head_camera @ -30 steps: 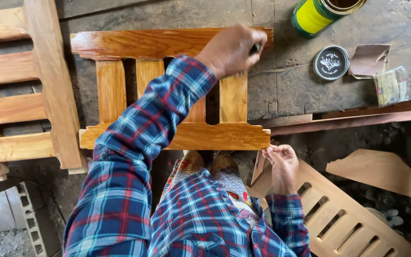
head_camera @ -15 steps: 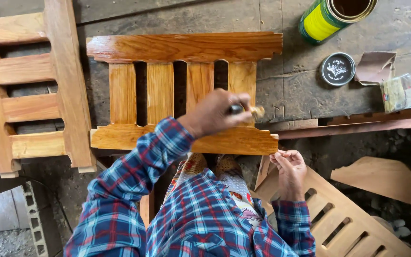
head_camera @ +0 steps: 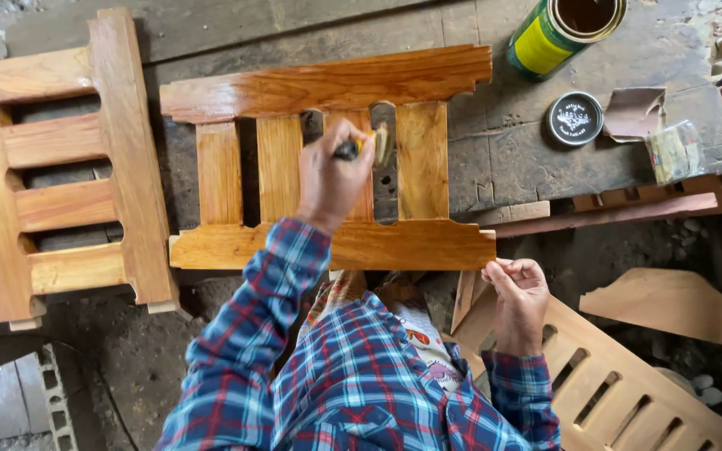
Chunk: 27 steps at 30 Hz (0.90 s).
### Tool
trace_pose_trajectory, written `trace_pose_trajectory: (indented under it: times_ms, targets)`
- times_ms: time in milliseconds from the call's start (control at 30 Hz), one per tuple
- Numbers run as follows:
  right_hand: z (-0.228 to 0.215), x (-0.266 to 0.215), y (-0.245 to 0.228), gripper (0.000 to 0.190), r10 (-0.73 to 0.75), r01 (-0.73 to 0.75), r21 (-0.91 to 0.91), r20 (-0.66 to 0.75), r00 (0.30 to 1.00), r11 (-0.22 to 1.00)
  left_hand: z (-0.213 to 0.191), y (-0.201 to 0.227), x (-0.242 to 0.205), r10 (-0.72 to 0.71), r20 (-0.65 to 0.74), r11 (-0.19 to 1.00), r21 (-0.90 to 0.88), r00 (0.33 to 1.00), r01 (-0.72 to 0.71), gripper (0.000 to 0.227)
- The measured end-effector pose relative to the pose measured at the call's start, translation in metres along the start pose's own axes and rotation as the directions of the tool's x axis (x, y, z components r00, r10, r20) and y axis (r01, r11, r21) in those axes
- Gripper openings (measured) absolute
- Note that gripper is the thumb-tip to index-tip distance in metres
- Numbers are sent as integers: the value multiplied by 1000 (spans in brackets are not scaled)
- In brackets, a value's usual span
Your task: The person applies a brown wood stain to a wooden chair back using a brush. They dip the brush into a can of stain and systematically cover the slats and frame of the chair back, then lift the piece to inspect the finish.
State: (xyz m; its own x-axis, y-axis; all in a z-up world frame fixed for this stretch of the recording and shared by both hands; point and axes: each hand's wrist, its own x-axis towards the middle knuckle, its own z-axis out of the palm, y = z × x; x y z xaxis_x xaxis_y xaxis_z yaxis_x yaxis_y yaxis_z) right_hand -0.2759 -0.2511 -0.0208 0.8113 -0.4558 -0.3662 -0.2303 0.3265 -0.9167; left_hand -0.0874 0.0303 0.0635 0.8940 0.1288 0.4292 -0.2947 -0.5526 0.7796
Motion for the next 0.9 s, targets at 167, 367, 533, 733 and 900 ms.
trace_pose_trajectory:
  times_ms: [167, 367, 533, 733, 900]
  targets:
    - [7, -10, -9, 29, -15, 15, -9, -8, 1000, 1000, 9, 3, 24, 27, -66, 1000, -4, 997, -28, 19]
    - [4, -6, -5, 29, -23, 23, -18, -21, 1000, 1000, -5, -1, 13, -20, -192, 998, -62, 981, 8, 17]
    - [-1, -3, 7, 29, -26, 26, -12, -10, 1000, 1000, -22, 15, 0, -43, -217, 999, 1, 975, 44, 15]
    - [2, -2, 1, 29, -30, 30, -8, -6, 1000, 1000, 23, -12, -8, -167, -177, 983, -100, 970, 151, 16]
    - [11, 3, -13, 29, -30, 30, -5, -20, 999, 1000, 29, -18, -8, -173, -358, 975, -192, 918, 109, 11]
